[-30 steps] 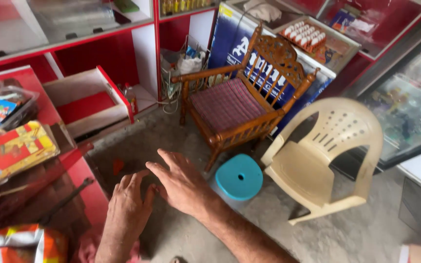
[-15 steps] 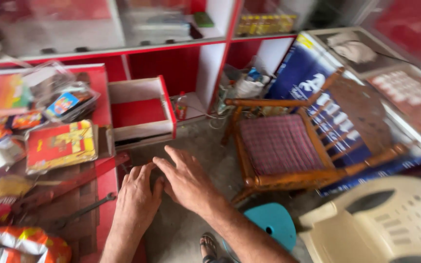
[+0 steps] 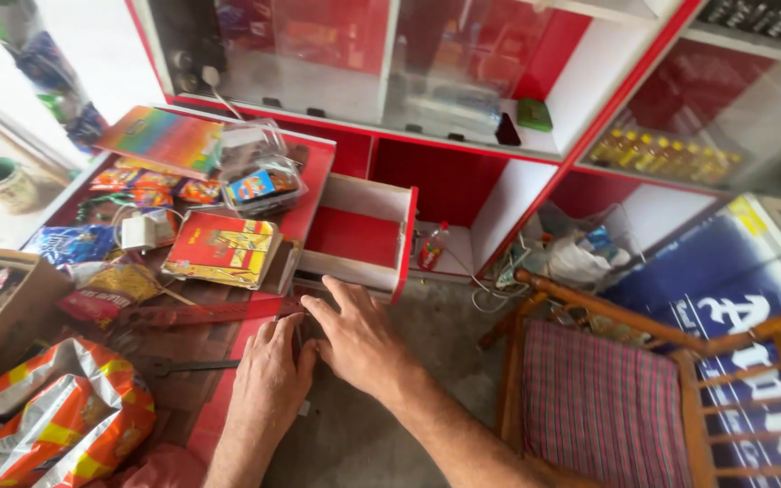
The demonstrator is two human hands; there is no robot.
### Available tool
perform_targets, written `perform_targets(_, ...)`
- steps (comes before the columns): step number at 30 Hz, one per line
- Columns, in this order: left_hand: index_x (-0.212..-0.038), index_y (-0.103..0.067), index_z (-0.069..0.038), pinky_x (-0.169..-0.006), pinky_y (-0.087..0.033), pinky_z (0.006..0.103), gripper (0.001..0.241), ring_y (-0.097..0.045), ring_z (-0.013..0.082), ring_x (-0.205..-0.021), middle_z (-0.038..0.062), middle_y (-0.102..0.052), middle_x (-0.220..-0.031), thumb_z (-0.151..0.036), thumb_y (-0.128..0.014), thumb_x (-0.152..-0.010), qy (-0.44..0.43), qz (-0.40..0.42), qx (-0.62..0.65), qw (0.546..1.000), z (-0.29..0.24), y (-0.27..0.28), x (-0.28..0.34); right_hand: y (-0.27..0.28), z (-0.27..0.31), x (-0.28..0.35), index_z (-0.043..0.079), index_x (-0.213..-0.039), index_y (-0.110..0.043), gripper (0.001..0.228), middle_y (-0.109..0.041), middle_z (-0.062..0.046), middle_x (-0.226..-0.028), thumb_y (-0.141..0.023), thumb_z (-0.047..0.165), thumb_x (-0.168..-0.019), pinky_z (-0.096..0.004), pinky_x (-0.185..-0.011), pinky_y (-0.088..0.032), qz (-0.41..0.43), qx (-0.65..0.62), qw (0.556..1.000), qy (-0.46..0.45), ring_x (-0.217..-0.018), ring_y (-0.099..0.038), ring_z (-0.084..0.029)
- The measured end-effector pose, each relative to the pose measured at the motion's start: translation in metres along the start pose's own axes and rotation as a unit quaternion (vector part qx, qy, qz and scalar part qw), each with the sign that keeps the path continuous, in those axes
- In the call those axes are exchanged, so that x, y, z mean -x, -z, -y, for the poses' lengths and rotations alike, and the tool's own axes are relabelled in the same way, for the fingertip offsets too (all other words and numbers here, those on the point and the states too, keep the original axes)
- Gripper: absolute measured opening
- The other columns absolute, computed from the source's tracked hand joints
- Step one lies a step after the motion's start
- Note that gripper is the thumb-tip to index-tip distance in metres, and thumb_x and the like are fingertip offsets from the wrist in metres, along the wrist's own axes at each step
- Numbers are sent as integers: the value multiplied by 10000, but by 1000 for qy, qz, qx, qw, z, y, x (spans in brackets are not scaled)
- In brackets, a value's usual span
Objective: Organize snacks, notebooks, and small retail items on a shelf and in a drawer.
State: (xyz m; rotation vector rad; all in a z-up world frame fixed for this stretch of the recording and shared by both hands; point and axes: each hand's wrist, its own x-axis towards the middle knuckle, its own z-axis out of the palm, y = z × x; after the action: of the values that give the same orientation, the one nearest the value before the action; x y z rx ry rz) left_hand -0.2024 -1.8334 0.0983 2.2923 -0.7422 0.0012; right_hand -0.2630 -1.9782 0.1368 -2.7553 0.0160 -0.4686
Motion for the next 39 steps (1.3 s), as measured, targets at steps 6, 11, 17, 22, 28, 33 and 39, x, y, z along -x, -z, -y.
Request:
perform_targets(6,-1295,-587,-80,-944,-488,505,463,-603,407,-1088,195,-655,-1167,-233,-682,-868,-17,-41,-2,999,16,-1,-16,-15,-6,-28,95,-1381,-599,655,-464,-213,-1497,-829,161,-772,-535,-1073,-418,37,-7,999,12,-1325,-487,-398)
perform_targets(11,-1286,-602,-88,-943,-491,501,429,-603,409,-1074,194,-653,-1162,-222,-666,-883,20,-40,19,999,25,7,-33,-25,-2,-53,91,-1371,-603,629,-471,-209,-1488,-795,115,-772,-545,-1068,-417,46,22,998,39,-1331,-489,-386)
perform_targets(17,-1257,-600,-55,-942,-485,517,387,-601,425,-1072,211,-650,-1163,-233,-643,-916,23,-47,22,998,42,7,-60,-43,-9,-83,78,-1362,-617,579,-478,-216,-1482,-760,82,-801,-546,-1081,-421,24,35,997,60,-1360,-483,-383)
perform_targets(22,-1283,-594,-54,-949,-488,521,407,-599,429,-1073,221,-647,-1142,-203,-633,-906,47,-38,24,998,48,1,-85,-45,-19,-105,49,-1375,-596,601,-477,-220,-1479,-765,102,-801,-547,-1072,-425,41,26,997,68,-1344,-492,-385)
perform_targets(28,-1273,-611,-58,-956,-491,516,416,-608,426,-1075,227,-653,-1118,-195,-652,-883,79,-75,32,994,64,-21,-116,-67,-48,-145,30,-1372,-577,578,-490,-223,-1447,-725,81,-816,-544,-1064,-428,82,9,992,94,-1300,-504,-411)
perform_targets(33,-1243,-607,-42,-1002,-496,491,400,-612,410,-1129,211,-669,-1123,-198,-658,-879,113,-141,-18,983,72,-43,-145,-88,-75,-181,21,-1385,-577,574,-493,-238,-1443,-658,6,-817,-522,-1054,-455,109,-1,979,170,-1258,-527,-411)
perform_targets(39,-1295,-602,-72,-985,-479,498,467,-593,414,-1124,226,-637,-1182,-205,-684,-855,258,-165,-8,952,60,-58,-174,-89,-98,-217,7,-1350,-575,530,-515,-237,-1391,-660,22,-827,-530,-1016,-459,139,-25,960,243,-1256,-523,-418)
